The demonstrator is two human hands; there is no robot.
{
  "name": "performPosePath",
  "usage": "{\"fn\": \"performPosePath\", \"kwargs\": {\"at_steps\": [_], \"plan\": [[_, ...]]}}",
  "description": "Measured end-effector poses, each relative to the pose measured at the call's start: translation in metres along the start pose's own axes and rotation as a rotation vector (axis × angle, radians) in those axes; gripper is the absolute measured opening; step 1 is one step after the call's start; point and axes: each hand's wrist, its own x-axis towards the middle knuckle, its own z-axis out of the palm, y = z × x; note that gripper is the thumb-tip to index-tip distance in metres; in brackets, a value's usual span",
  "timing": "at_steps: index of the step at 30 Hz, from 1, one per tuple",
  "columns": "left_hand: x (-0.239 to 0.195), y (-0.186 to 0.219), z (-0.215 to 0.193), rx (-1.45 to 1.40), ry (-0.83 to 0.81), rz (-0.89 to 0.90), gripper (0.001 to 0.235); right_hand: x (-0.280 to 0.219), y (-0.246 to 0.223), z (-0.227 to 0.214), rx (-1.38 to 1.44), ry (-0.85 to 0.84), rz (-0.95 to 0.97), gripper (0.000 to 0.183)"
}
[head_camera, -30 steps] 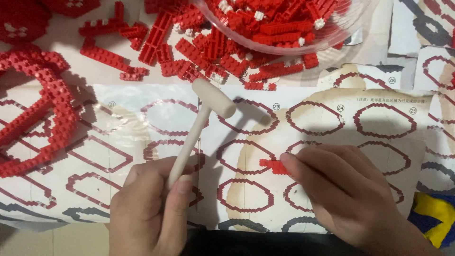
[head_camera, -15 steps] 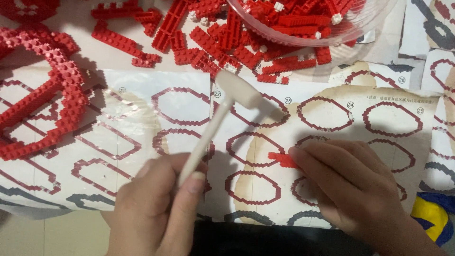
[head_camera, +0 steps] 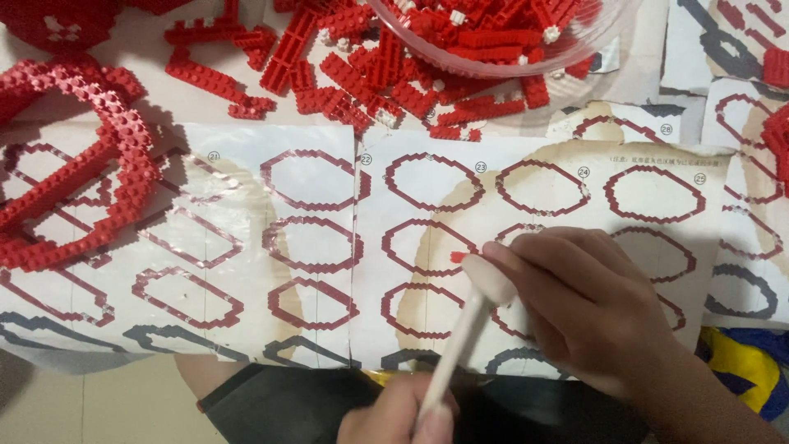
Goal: The person assembles red micro-pearl bricks into hexagonal shapes on a printed template. They place bricks along the outlines, use a small hammer to secure them, and continue building the pattern.
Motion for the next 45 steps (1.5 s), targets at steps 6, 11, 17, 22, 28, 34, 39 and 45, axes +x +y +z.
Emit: {"fn": "performPosePath", "kwargs": {"at_steps": [6,11,17,22,28,34,39,45], "plan": [[0.000,0.013,-0.002,-0.195,-0.057,-0.009,0.031,0.004,-0.004,0.001,0.018,0.047,-0.022,0.025],[-0.001,0.016,-0.003,-0.103,-0.020,0.020,0.032,0.002,-0.003,0.004,0.001,0.095,-0.041,0.021],[-0.002,0.016,0.000,-0.174,-0.041,0.038,0.033,-0.007,0.003,0.007,-0.012,0.093,-0.049,0.019],[0.000,0.015,0.000,-0.245,-0.052,0.060,0.034,-0.011,0.007,0.011,-0.024,0.098,-0.065,0.021],[-0.007,0.004,0.000,-0.248,-0.004,0.071,0.028,-0.018,0.013,0.016,-0.018,0.085,-0.058,0.028],[-0.007,0.008,0.001,-0.248,0.094,0.185,0.036,-0.020,0.017,0.018,0.017,0.068,-0.061,0.032],[-0.010,-0.003,-0.005,-0.088,0.045,0.155,0.026,-0.019,0.019,0.018,0.060,-0.035,-0.019,0.044],[-0.006,0.004,0.005,0.003,-0.005,-0.141,0.026,-0.017,0.018,0.015,0.067,-0.050,-0.007,0.032]]}}
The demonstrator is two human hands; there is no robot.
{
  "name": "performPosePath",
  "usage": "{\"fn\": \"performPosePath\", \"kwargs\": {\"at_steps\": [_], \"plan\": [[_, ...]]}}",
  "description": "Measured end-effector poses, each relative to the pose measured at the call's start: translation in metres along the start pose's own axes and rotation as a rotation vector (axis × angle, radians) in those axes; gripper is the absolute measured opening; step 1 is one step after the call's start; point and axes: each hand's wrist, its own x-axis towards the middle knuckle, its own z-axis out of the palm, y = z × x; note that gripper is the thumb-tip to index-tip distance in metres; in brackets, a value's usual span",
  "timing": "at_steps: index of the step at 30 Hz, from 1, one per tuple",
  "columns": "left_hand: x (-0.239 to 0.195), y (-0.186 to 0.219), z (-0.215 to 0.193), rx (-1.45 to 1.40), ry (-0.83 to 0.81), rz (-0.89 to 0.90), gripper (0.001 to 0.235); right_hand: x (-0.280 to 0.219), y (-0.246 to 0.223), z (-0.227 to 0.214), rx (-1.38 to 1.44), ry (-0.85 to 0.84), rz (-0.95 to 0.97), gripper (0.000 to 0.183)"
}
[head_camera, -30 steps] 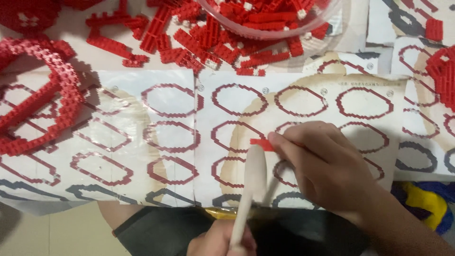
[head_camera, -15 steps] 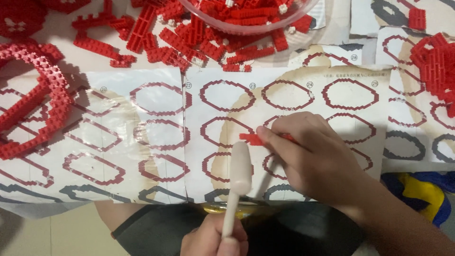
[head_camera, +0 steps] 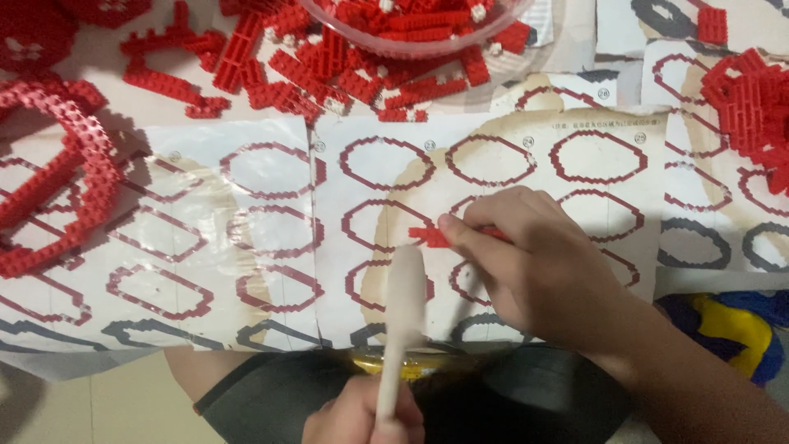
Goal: The person assembles red micro-pearl bricks into hexagonal shapes on a printed template. They place bricks along the outlines, use a small hammer to secure them, and continue building the pattern.
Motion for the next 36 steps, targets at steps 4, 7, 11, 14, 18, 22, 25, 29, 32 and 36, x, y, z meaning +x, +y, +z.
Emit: {"fn": "performPosePath", "kwargs": {"at_steps": [4,7,11,14,18,22,25,29,32,36], "plan": [[-0.004,-0.010,0.003,0.132,0.079,0.009,0.023,0.002,-0.002,-0.001,0.012,-0.018,0.006,0.032],[0.002,-0.015,0.005,0.118,0.100,0.135,0.023,0.004,-0.002,-0.004,0.010,-0.015,0.006,0.032],[-0.003,0.013,-0.005,0.008,-0.014,0.111,0.029,0.007,-0.008,-0.005,0.034,0.053,0.013,0.026],[-0.018,0.006,0.010,0.026,0.158,0.190,0.024,0.003,-0.001,-0.006,-0.040,-0.066,-0.004,0.043],[-0.008,0.005,0.013,0.135,-0.001,0.025,0.027,0.003,0.000,-0.003,0.017,0.029,0.008,0.026],[-0.015,0.003,0.023,0.007,0.134,0.394,0.025,0.002,-0.002,-0.003,0.029,0.040,-0.020,0.035],[0.007,-0.006,0.023,0.279,-0.221,0.083,0.015,-0.002,0.004,0.002,-0.028,0.014,0.018,0.035],[-0.010,0.030,0.001,-0.128,-0.066,0.168,0.031,0.009,-0.009,-0.005,0.030,0.065,0.035,0.022],[-0.006,-0.019,0.029,-0.085,0.074,0.631,0.015,-0.002,-0.002,-0.004,0.100,0.103,-0.010,0.042],[-0.007,0.006,-0.002,-0.047,0.184,0.370,0.022,0.005,-0.009,-0.004,0.053,0.043,0.107,0.031]]}}
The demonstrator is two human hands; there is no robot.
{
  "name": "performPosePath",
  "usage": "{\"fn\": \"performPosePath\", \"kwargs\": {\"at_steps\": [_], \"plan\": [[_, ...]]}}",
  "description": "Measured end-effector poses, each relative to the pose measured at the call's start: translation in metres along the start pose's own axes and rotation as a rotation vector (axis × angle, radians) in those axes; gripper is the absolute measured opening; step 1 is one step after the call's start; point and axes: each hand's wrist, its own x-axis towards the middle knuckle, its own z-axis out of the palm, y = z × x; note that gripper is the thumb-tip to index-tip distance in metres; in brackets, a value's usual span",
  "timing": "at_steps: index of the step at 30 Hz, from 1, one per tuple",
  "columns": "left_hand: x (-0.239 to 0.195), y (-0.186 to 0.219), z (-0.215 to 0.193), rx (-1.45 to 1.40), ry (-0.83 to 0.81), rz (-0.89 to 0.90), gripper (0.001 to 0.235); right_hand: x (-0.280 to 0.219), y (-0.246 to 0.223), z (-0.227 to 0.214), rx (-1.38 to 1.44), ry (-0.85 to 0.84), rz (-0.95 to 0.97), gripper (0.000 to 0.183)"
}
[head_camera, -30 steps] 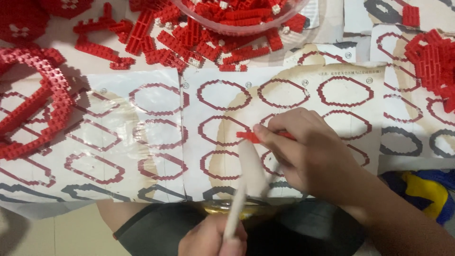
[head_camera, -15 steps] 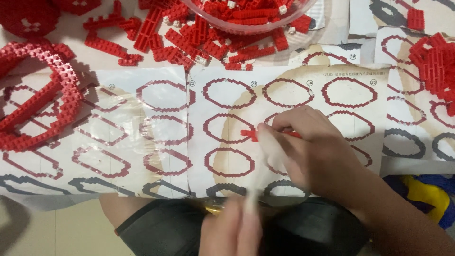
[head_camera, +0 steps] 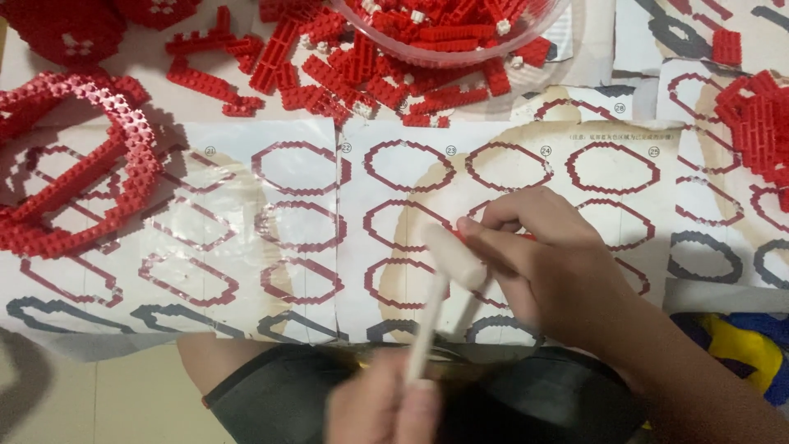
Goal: The person assembles red micro-pearl bricks into hexagonal shapes on a printed template. They place bricks along the outlines, use a small hammer to secure them, and continue building the pattern.
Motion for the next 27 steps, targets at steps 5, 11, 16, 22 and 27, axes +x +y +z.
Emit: {"fn": "performPosePath", "kwargs": {"at_steps": [5,11,16,22,27], "plan": [[0.079,0.046,-0.044,0.185,0.003,0.484,0.038,0.000,-0.005,-0.001,-0.038,0.012,0.034,0.025],[0.128,0.048,-0.023,0.447,0.004,0.470,0.055,0.001,-0.002,0.001,0.079,0.138,-0.125,0.028],[0.130,0.047,-0.023,0.443,0.001,0.420,0.052,-0.002,0.002,0.003,0.052,0.066,-0.074,0.025],[0.136,0.046,-0.022,0.459,-0.022,0.409,0.056,-0.002,0.002,0.000,-0.035,-0.013,0.025,0.027],[0.138,0.045,-0.023,0.447,-0.023,0.426,0.059,0.002,0.003,0.001,-0.042,-0.018,0.016,0.037]]}}
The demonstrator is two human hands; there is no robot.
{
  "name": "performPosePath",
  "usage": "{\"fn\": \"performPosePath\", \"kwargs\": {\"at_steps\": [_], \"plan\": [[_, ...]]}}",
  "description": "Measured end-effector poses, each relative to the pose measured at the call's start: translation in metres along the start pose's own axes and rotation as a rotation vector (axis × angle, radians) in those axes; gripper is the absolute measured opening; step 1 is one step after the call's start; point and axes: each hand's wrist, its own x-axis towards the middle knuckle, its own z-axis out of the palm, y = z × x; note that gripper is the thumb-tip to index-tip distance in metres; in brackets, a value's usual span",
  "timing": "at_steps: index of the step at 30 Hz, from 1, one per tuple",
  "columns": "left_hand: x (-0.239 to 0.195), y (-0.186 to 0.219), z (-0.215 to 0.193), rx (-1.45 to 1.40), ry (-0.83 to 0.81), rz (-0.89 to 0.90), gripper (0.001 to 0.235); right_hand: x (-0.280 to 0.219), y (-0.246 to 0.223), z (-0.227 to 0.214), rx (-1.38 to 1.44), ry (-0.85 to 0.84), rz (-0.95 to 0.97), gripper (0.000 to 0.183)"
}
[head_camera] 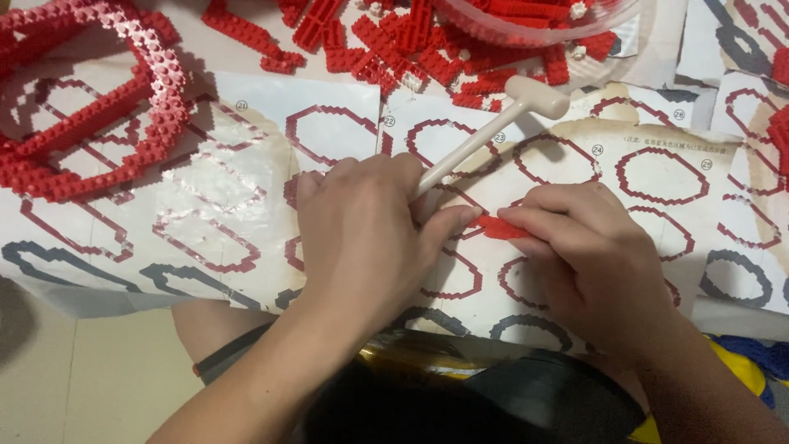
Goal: The person assembles red micro-pearl bricks into hexagonal shapes on a printed template. They place bricks along the outlines, use a small hammer to secure them, and continue building the pattern.
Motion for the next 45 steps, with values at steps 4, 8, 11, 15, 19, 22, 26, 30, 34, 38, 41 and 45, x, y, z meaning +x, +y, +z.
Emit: {"fn": "performPosePath", "kwargs": {"at_steps": [4,8,11,15,19,22,26,30,34,38,41,45], "plan": [[0.000,-0.002,0.000,-0.006,0.005,0.011,0.055,0.000,0.004,0.002,-0.050,-0.032,0.011,0.033],[-0.001,-0.002,0.000,-0.027,0.018,0.024,0.053,0.001,0.001,0.000,-0.063,-0.045,0.009,0.031],[0.000,-0.003,0.003,-0.028,0.026,0.033,0.051,0.000,0.001,0.001,-0.072,-0.023,-0.004,0.034],[0.001,-0.003,0.002,-0.017,0.005,0.022,0.050,-0.003,0.004,0.002,-0.017,0.007,-0.052,0.024],[0.001,-0.002,0.000,-0.016,-0.012,0.017,0.048,-0.005,0.005,0.003,0.005,-0.007,-0.068,0.025],[0.001,-0.001,0.000,-0.013,-0.017,0.016,0.047,-0.004,0.002,0.000,-0.047,-0.060,-0.032,0.033],[0.000,0.000,-0.001,-0.006,-0.014,0.020,0.047,-0.003,0.001,-0.001,-0.132,-0.132,-0.035,0.048],[0.000,-0.001,-0.002,0.001,-0.012,0.009,0.051,0.008,-0.009,-0.005,-0.107,-0.065,-0.104,0.031],[-0.010,-0.010,-0.016,-0.136,0.157,0.189,0.055,0.010,-0.015,-0.003,0.025,0.128,-0.199,0.013],[-0.030,-0.032,-0.043,-0.089,0.143,0.064,0.046,0.001,-0.009,-0.009,0.045,0.100,-0.180,0.036],[-0.049,-0.062,-0.051,0.192,0.206,0.043,0.048,-0.003,-0.007,-0.014,0.083,0.015,-0.074,0.043],[-0.061,-0.086,-0.044,0.334,0.280,-0.036,0.044,0.002,0.001,-0.020,0.063,0.003,-0.193,0.029]]}}
